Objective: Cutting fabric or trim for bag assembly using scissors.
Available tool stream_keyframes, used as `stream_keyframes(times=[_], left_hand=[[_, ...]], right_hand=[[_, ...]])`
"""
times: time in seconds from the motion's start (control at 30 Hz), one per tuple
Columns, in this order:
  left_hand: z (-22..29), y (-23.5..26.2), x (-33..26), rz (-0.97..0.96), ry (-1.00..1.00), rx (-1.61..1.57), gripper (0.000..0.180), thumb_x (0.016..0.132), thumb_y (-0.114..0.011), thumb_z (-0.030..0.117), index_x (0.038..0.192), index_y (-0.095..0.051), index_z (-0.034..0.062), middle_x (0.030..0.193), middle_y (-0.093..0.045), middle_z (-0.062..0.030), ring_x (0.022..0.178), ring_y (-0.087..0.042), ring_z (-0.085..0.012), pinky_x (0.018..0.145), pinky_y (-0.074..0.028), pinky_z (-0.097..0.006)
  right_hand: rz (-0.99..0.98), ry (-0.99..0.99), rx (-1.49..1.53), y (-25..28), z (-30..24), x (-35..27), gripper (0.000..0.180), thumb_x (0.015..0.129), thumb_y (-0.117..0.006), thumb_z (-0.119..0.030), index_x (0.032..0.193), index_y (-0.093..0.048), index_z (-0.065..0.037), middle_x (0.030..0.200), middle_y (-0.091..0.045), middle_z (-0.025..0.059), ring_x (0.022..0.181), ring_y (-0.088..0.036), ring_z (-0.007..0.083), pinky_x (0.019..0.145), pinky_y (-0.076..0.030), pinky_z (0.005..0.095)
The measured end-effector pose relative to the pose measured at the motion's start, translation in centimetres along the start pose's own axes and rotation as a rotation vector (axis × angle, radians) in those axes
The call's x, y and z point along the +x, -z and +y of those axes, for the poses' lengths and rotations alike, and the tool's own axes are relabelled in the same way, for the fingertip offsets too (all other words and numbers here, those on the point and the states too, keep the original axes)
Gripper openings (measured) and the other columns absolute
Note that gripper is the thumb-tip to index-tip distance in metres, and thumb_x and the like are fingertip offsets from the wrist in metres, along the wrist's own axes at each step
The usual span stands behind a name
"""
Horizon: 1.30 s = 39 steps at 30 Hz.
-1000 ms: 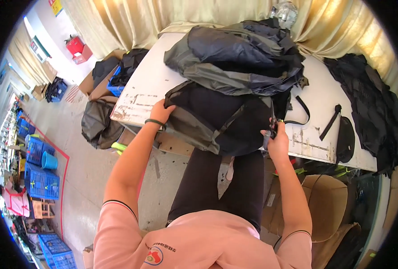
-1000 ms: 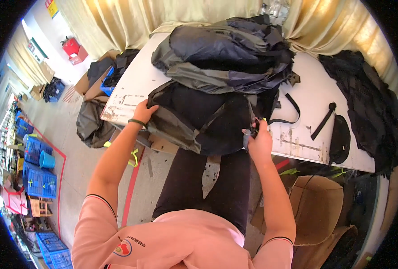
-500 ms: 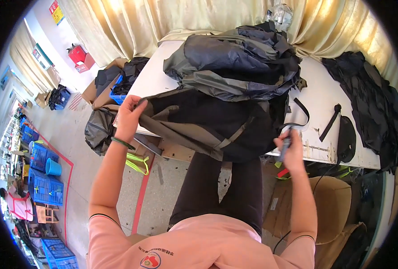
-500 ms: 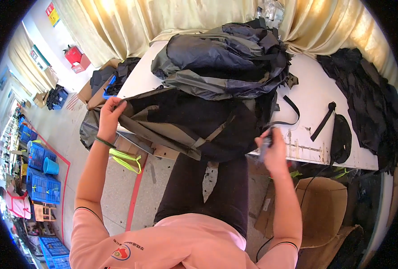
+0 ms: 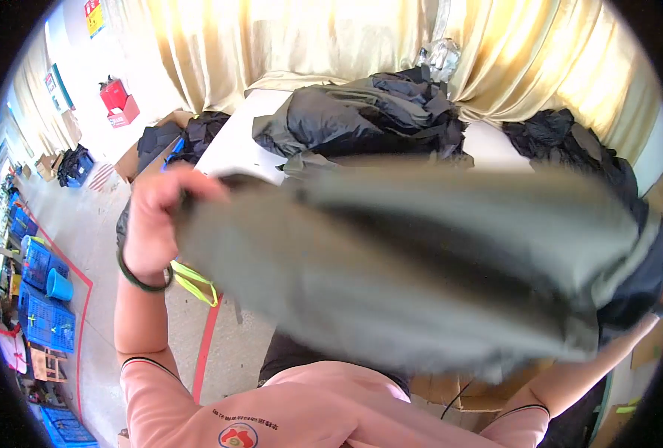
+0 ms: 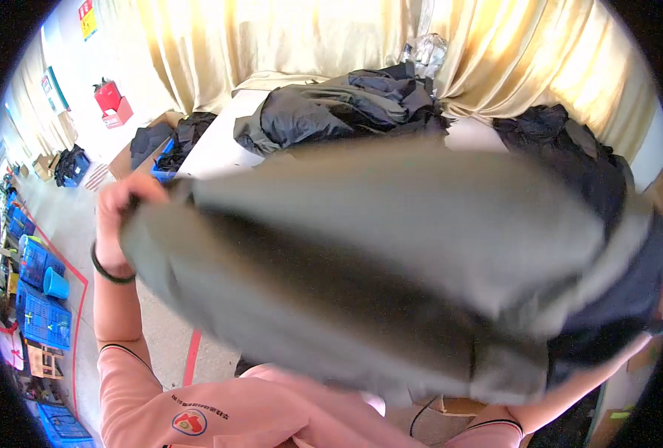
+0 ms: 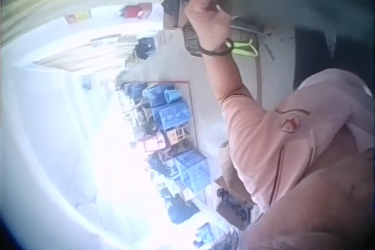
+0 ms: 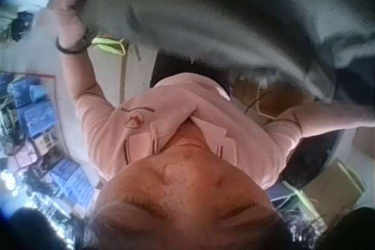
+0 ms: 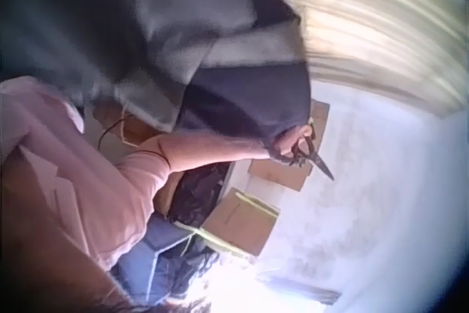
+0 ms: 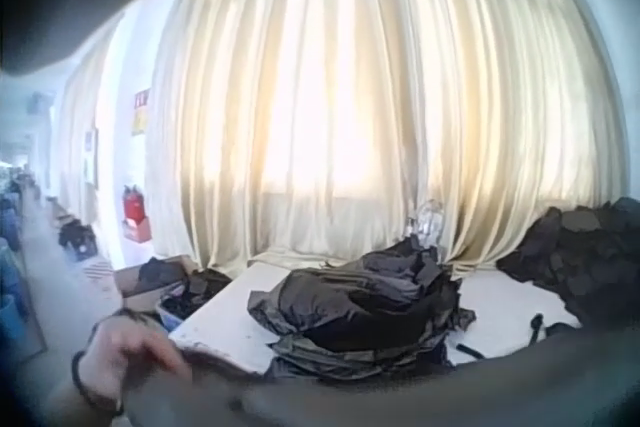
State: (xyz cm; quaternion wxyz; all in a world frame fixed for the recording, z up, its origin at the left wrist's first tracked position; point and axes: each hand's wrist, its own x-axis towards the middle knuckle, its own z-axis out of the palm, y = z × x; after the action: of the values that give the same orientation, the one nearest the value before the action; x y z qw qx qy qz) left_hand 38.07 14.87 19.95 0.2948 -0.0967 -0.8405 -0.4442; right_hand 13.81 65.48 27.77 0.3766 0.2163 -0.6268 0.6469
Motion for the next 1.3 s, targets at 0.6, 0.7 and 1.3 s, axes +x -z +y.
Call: stream_keyframes(times=[0.6,0.7,1.3], left_hand=[[-16.6,-7.7,-30.7,-0.413,1.497,-0.431,0.038,0.09,-0.059,0.034,0.109,-0.06,0.0006,0.091,-0.064,-0.0081,0.079,-0.063,-0.0191,0.076,-0.052,-0.033],[-16.0,-7.0,-33.6,-0.468,1.134,0.359,0.046,0.085,-0.068,0.035,0.113,-0.056,0.0006,0.105,-0.059,-0.0135,0.088,-0.061,-0.0219,0.079,-0.05,-0.033],[-19.1,-15.2,-14.0,-0.119,1.183,-1.23,0.039,0.093,-0.053,0.024,0.122,-0.056,-0.0015,0.118,-0.062,-0.016,0.11,-0.059,-0.0278,0.094,-0.046,-0.039]], right_hand=[[-0.785,-0.372,-0.358,-13.9,17.3,-20.2,0.035,0.074,-0.076,-0.016,0.095,-0.052,-0.001,0.08,-0.06,0.0198,0.076,-0.058,0.036,0.073,-0.047,0.0382],[-0.986,-0.361,-0.257,-13.3,15.5,-24.8,0.033,0.074,-0.075,-0.014,0.094,-0.051,-0.001,0.082,-0.061,0.02,0.079,-0.06,0.0374,0.073,-0.047,0.038],[-1.014,-0.74,-0.299,-1.6,24.2,-35.3,0.027,0.076,-0.069,-0.004,0.094,-0.049,-0.005,0.081,-0.061,0.0122,0.074,-0.061,0.0241,0.067,-0.049,0.0352]])
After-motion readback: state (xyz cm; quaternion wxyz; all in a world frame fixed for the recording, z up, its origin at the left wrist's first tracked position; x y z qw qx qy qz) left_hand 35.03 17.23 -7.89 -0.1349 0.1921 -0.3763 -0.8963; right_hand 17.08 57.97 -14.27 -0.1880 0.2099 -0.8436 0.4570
